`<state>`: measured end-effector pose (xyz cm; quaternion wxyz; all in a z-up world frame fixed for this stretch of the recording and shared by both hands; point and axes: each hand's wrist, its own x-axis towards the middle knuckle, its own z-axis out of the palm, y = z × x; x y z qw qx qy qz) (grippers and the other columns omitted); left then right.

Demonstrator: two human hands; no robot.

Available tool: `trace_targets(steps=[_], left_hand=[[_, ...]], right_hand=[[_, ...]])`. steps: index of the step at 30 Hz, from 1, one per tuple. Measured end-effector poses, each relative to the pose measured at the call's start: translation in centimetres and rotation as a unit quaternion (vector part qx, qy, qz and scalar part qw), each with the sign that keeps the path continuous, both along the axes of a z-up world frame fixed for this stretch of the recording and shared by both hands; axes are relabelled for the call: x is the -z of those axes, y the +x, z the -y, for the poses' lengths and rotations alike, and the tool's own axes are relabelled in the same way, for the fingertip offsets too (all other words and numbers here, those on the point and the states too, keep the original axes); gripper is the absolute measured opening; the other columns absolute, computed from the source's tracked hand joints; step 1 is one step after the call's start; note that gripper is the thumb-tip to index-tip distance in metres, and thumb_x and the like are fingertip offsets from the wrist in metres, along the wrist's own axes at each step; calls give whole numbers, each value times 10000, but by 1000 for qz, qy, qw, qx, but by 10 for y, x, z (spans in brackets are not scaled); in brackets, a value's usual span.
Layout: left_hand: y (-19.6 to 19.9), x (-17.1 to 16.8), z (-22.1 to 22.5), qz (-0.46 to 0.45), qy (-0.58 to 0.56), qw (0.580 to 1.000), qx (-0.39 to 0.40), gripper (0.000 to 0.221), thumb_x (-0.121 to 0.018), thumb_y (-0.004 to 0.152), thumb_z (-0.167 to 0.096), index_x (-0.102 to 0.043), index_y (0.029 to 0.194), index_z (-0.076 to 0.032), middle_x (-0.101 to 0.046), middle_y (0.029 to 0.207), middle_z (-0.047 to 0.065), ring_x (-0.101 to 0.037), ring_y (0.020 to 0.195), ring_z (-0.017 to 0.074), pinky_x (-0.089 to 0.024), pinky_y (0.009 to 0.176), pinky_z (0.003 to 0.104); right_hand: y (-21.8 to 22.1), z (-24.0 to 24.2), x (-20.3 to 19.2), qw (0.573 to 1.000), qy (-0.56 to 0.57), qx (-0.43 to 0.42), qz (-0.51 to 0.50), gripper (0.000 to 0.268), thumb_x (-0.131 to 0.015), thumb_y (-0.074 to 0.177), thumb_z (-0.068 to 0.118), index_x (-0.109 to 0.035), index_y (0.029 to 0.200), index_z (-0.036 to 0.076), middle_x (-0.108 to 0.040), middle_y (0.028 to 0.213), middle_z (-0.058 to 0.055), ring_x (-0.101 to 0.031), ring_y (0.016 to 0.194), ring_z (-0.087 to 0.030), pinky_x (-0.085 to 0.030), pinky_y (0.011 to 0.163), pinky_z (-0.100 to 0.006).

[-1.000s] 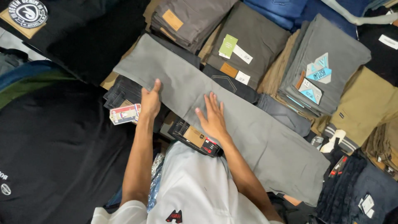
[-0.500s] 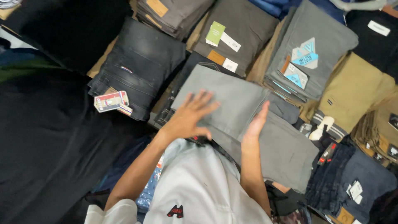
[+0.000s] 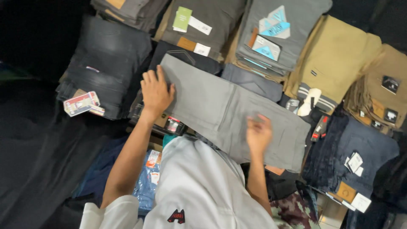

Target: Folding and stacking trousers on a display table in a clothing store.

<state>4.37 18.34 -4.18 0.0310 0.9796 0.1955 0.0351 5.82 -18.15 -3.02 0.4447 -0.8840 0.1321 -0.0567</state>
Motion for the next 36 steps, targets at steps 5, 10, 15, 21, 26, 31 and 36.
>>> trace_targets(steps=[5, 10, 15, 21, 26, 31, 36], left_hand=[[11, 19, -9, 23, -2, 998, -57, 903, -813, 801, -506, -462, 1425, 42, -528, 1110, 189, -514, 1043, 374, -465, 821, 450], [-1, -18, 62, 153, -63, 981, 100, 965, -828, 749, -595, -529, 1409, 43, -533, 1297, 312, -480, 1287, 482, -367, 1054, 551], [-21, -40, 173, -52, -176, 929, 323, 1030, -692, 778, -574, -317, 1593, -68, -164, 1695, 226, -83, 1584, 384, -63, 1243, 628], [-30, -35, 164, 7, -185, 916, 356, 811, -518, 981, -521, -322, 1583, -15, -195, 1685, 231, -149, 1581, 349, -89, 1251, 574], [-42, -53, 165, 33, -269, 886, 377, 828, -485, 985, -556, -352, 1546, 38, -187, 1664, 282, -134, 1570, 387, -87, 1260, 550], [-62, -57, 163, 85, -429, 830, 345, 719, -456, 1019, -396, -240, 1595, -23, -187, 1687, 236, -163, 1591, 345, -75, 1315, 502], [-93, 32, 145, 282, -866, 364, -196, 653, -353, 960, -778, -642, 1185, -237, -697, 1150, -10, -672, 1103, 195, -515, 1020, 396]], right_hand=[[-45, 167, 75, 953, -188, 231, 58, 618, -942, 730, 189, -577, 1219, 91, -621, 1055, -158, -634, 943, -357, -513, 799, -487], [-79, 216, 103, 924, -128, 360, 14, 710, -973, 815, 330, -501, 1252, 31, -547, 1137, -270, -615, 1135, -501, -466, 1012, -553], [-61, 199, 100, 918, 40, 390, 56, 739, -968, 817, 210, -510, 1367, 27, -495, 1377, -304, -468, 1370, -438, -333, 1163, -474], [-21, 168, 32, 857, 325, 355, 185, 493, -868, 788, -60, -735, 1230, 114, -739, 1156, -101, -726, 1069, -226, -600, 891, -363], [28, 98, -105, 869, 397, 189, 226, 489, -833, 815, -46, -630, 1255, 26, -703, 1148, -137, -725, 982, -260, -656, 876, -379], [35, -43, -195, 918, 273, -99, 271, 409, -765, 844, -46, -606, 1216, 19, -661, 1121, -81, -626, 961, -172, -535, 979, -299], [17, -187, -163, 877, 66, -418, 225, 460, -870, 784, 221, -694, 1185, 80, -684, 975, -86, -695, 917, -288, -580, 838, -369]])
